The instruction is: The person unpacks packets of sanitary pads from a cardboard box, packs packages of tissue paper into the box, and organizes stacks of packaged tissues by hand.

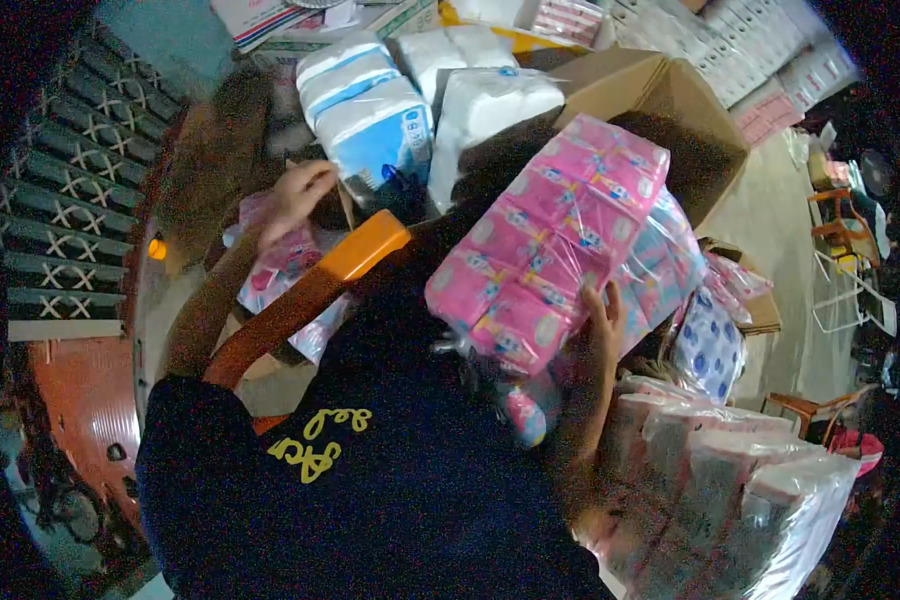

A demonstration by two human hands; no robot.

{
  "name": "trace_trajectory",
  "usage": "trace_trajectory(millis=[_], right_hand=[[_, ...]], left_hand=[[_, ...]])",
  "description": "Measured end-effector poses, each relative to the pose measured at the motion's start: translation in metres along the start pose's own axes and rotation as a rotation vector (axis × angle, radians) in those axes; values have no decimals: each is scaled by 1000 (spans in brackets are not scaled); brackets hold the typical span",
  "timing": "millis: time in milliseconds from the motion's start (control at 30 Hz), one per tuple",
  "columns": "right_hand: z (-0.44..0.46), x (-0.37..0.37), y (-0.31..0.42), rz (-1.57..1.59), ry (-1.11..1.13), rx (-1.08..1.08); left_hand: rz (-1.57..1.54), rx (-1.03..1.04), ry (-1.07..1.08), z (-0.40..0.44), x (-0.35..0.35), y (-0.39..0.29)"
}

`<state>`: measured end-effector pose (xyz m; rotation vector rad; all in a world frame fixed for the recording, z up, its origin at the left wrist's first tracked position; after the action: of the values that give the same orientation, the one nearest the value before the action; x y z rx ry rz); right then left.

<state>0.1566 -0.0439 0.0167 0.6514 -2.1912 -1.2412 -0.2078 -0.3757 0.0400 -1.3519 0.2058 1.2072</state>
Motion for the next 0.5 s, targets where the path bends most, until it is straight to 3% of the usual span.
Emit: trace_trajectory(millis=[67,133,200,233,267,367,433,467,500], right_hand=[[-17,15,3,143,-55,45],[-36,28,12,167,10,19],[-44,27,14,188,96,-18],[-48,24,13,183,119,-10],[-52,23,14,150,147,-46],[-50,12,1,173,115,-78],[-35,-2,-20,60,203,82],[-32,7,-22,-208,49,83],[-45,40,-6,-199,171,80]], left_hand=[[-327,-69,53,22,17,-77],[-430,-66,220,31,48,-109],[-575,-261,317,35,70,-152],[-680,-178,408,38,93,-156],[-1009,-102,439,40,98,-185],[-1266,-373,199,37,97,-208],[-1234,-412,99,33,85,-199],[-1283,-428,51,31,69,-198],[-1290,-404,30,30,50,-202]])
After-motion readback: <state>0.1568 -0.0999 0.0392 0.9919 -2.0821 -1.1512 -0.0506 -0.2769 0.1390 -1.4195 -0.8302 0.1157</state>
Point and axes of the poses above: each hand's wrist, its own z-axis towards the middle knuckle, its own x-axis out of the palm, y = z × x, the point moved 3 cm from there along z, towards the middle knuckle, and after that the axes turned 15 degrees about x, right-handed, at the moved point
